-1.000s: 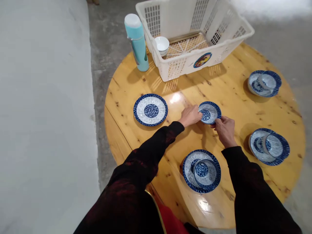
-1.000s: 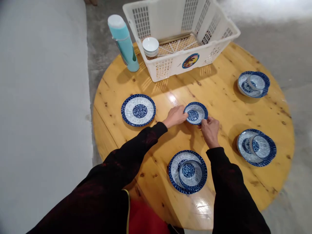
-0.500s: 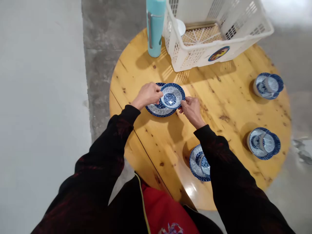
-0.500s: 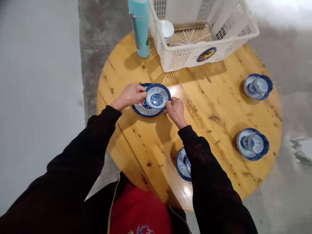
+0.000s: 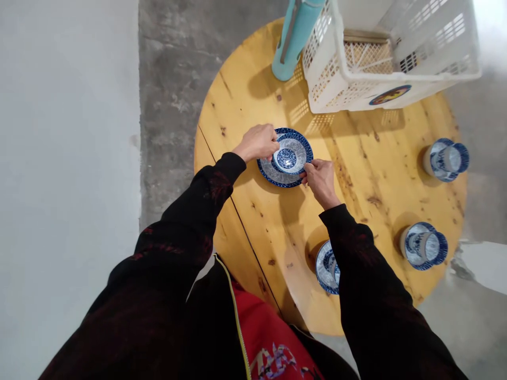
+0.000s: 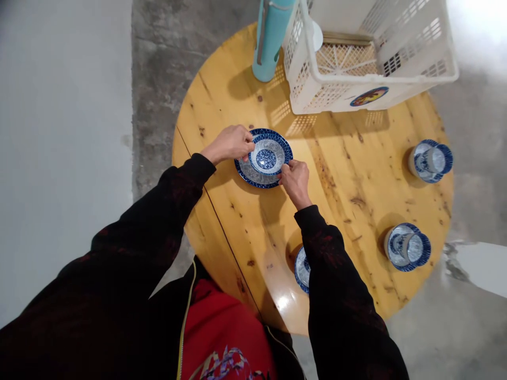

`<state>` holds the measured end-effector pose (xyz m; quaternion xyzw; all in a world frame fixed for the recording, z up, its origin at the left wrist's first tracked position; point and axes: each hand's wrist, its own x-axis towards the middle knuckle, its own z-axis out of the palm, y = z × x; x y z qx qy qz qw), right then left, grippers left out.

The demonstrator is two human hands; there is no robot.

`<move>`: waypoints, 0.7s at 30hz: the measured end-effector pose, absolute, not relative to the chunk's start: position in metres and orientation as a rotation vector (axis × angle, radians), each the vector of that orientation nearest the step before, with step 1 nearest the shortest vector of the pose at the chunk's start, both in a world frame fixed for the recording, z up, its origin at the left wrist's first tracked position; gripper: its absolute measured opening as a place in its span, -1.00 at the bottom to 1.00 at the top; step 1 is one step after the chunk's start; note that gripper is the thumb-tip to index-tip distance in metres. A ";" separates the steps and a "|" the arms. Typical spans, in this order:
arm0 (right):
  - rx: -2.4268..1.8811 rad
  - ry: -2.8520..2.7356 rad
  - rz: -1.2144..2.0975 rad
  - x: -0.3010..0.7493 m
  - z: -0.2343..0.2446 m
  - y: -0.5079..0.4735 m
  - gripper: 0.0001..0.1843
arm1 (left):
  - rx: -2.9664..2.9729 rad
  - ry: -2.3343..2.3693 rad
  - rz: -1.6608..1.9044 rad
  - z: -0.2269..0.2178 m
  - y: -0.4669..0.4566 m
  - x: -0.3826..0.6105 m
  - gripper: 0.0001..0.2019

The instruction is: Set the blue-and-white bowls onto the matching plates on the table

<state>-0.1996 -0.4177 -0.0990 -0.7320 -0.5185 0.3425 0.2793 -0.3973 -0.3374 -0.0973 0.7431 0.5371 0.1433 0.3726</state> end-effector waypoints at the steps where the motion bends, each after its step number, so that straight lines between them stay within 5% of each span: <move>1: -1.963 -1.387 0.924 -0.201 -0.099 -0.418 -0.83 | 1.905 1.376 0.370 -0.099 -0.337 -0.398 -0.86; 21: -2.019 -1.472 0.911 -0.202 -0.095 -0.421 -0.83 | 1.799 1.354 0.348 -0.098 -0.335 -0.405 -0.80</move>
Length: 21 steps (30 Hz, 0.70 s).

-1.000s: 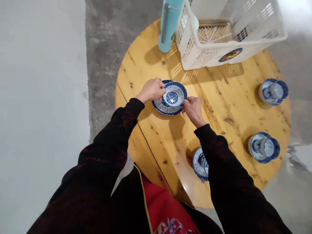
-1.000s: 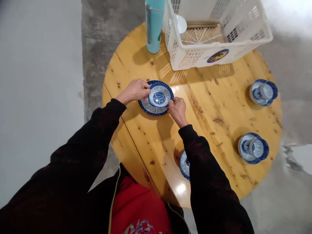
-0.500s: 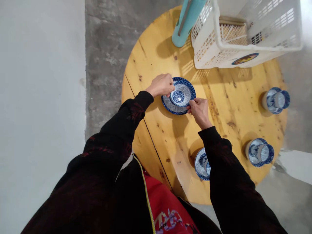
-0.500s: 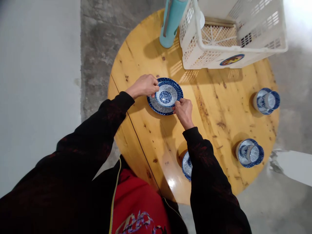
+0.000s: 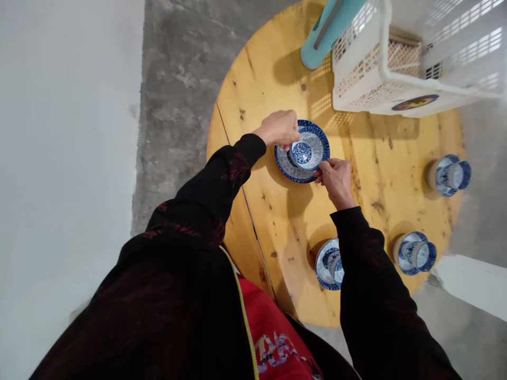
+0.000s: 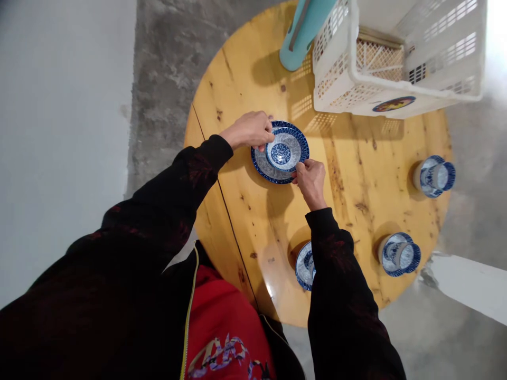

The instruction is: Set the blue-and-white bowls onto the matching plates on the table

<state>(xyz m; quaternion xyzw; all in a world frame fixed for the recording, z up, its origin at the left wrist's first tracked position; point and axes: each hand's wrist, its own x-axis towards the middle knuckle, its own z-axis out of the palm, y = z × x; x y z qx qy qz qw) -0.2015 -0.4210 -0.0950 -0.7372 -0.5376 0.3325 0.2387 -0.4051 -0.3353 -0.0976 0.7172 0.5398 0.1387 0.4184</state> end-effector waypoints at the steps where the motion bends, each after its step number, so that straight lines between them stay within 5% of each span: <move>1: -2.022 -1.471 0.908 -0.201 -0.095 -0.421 -0.84 | 1.800 1.354 0.338 -0.097 -0.335 -0.405 -0.80; 21: -2.000 -1.408 0.951 -0.201 -0.094 -0.426 -0.68 | 1.741 1.346 0.479 -0.098 -0.337 -0.417 -0.79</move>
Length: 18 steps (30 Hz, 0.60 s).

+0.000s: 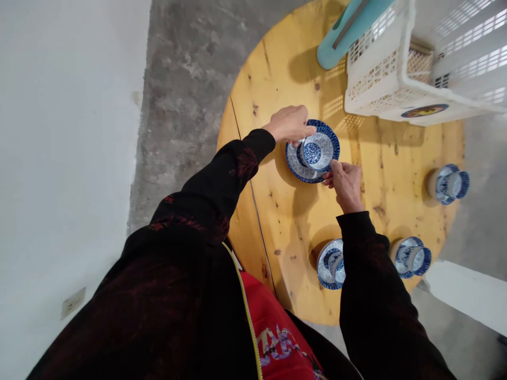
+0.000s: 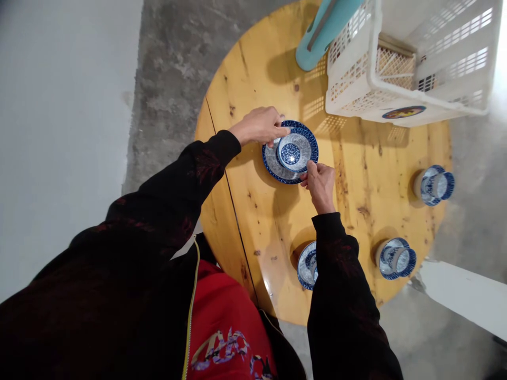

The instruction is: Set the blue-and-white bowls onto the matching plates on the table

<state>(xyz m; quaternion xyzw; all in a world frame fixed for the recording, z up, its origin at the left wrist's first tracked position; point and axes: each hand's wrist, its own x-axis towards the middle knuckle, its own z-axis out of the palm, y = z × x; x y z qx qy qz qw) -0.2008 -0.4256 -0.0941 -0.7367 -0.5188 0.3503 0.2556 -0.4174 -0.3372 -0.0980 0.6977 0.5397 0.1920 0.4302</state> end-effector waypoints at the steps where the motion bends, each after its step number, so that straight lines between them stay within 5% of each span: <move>1: -2.002 -1.398 0.945 -0.199 -0.092 -0.427 -0.66 | 1.746 1.365 0.497 -0.096 -0.338 -0.421 -0.76; 8: -2.037 -1.281 0.845 -0.176 -0.061 -0.479 -0.61 | 1.716 1.503 0.658 -0.073 -0.369 -0.466 -0.68; 18: -2.120 -0.713 0.921 -0.219 -0.052 -0.677 -0.52 | 1.857 1.423 0.619 -0.069 -0.445 -0.453 -0.74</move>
